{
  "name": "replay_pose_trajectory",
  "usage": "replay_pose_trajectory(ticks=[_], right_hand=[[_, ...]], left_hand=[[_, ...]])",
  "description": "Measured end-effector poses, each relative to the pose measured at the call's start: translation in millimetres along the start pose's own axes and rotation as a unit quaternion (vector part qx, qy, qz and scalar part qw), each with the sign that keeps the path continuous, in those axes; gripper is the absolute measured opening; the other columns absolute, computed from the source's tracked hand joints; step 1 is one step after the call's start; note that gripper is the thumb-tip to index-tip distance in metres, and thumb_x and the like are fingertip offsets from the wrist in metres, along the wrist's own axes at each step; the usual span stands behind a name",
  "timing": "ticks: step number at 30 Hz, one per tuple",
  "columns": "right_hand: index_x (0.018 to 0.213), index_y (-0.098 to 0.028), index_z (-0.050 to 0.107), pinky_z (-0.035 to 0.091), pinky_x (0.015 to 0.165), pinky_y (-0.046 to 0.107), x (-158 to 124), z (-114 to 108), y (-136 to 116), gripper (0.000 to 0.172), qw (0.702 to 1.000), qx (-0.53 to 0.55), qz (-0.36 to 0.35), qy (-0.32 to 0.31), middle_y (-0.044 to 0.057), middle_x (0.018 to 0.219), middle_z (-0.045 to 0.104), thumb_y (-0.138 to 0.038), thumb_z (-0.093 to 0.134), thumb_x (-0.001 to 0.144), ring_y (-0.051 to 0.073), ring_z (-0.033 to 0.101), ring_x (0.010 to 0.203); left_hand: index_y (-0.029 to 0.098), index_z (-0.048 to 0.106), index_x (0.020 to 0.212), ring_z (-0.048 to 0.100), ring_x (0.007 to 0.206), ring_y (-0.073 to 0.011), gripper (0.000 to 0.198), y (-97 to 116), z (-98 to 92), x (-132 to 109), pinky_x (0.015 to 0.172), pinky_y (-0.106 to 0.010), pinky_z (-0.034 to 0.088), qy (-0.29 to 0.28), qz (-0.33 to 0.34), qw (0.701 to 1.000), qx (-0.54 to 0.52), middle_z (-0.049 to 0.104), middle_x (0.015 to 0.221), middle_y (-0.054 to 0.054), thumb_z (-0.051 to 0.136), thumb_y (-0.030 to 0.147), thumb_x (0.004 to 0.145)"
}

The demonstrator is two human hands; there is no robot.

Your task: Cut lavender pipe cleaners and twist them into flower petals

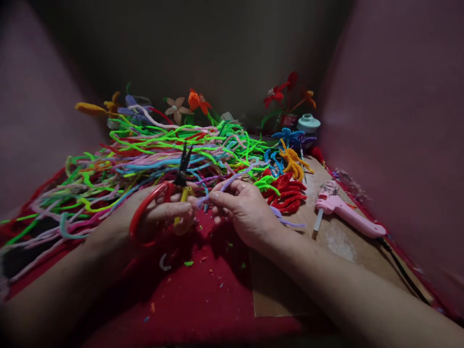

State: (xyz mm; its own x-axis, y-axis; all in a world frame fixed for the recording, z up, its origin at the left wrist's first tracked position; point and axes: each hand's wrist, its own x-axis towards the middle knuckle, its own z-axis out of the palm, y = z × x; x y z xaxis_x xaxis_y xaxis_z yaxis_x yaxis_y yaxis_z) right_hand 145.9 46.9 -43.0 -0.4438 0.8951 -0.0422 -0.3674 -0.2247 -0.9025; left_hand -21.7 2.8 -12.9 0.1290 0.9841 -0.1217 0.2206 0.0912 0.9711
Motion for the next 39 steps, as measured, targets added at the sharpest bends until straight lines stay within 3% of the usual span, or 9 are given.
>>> replay_pose_trajectory(ticks=[3,10,14,18,23,33,39], right_hand=[[0.070,-0.016,0.056,0.034,0.043,0.021,-2,2,3,0.019,0.999,-0.027,-0.012,-0.010,-0.005,0.054,0.054,-0.024,0.073,0.066,0.007,0.046,0.044],[0.071,-0.016,0.056,0.034,0.044,0.023,-4,3,6,0.022,0.998,-0.057,-0.019,-0.028,-0.004,0.054,0.055,-0.029,0.074,0.066,0.008,0.047,0.043],[0.070,-0.016,0.057,0.037,0.046,0.023,-4,3,2,0.023,0.997,-0.064,-0.030,-0.019,-0.003,0.056,0.057,-0.028,0.076,0.065,0.008,0.048,0.045],[0.068,-0.015,0.059,0.040,0.048,0.024,-4,3,1,0.020,0.998,-0.051,-0.039,-0.026,-0.001,0.060,0.059,-0.026,0.076,0.065,0.009,0.050,0.047],[0.066,-0.016,0.062,0.040,0.046,0.023,-4,3,1,0.014,0.999,-0.016,-0.030,-0.040,-0.003,0.054,0.056,-0.020,0.075,0.063,0.009,0.050,0.047],[0.066,-0.016,0.063,0.042,0.047,0.023,-3,0,4,0.009,0.998,-0.018,-0.051,-0.027,-0.001,0.058,0.060,-0.012,0.070,0.064,0.009,0.052,0.048],[0.063,-0.015,0.060,0.043,0.043,0.022,-3,2,5,0.014,0.999,0.053,0.005,-0.012,-0.002,0.051,0.058,-0.010,0.072,0.059,0.009,0.052,0.045]], left_hand=[[0.019,0.047,0.062,0.047,0.048,-0.0108,0.020,-1,3.0,0,0.048,-0.024,0.038,-0.041,-0.007,0.999,-0.017,0.050,0.053,0.002,0.057,0.028,0.077],[0.020,0.049,0.063,0.043,0.046,-0.0106,0.017,-6,5.6,1,0.046,-0.024,0.035,-0.063,-0.016,0.995,-0.075,0.049,0.051,0.003,0.058,0.028,0.076],[0.019,0.050,0.059,0.046,0.050,-0.0112,0.021,-10,3.8,4,0.050,-0.026,0.040,-0.073,-0.019,0.994,-0.083,0.051,0.054,0.001,0.058,0.029,0.076],[0.019,0.054,0.070,0.047,0.051,-0.0110,0.007,-13,1.7,6,0.052,-0.026,0.041,-0.064,-0.019,0.991,-0.115,0.052,0.059,0.002,0.059,0.024,0.072],[0.019,0.053,0.077,0.047,0.053,-0.0111,0.006,-10,1.8,4,0.053,-0.025,0.042,-0.038,0.008,0.993,-0.114,0.052,0.061,0.002,0.057,0.022,0.074],[0.019,0.051,0.088,0.044,0.053,-0.0081,0.021,-4,2.9,-1,0.050,-0.020,0.037,-0.014,0.020,0.996,-0.086,0.051,0.066,0.005,0.065,0.024,0.073],[0.020,0.050,0.100,0.048,0.057,-0.0079,0.031,-3,2.3,-5,0.051,-0.018,0.039,0.004,0.044,0.997,-0.064,0.054,0.070,0.005,0.066,0.022,0.074]])
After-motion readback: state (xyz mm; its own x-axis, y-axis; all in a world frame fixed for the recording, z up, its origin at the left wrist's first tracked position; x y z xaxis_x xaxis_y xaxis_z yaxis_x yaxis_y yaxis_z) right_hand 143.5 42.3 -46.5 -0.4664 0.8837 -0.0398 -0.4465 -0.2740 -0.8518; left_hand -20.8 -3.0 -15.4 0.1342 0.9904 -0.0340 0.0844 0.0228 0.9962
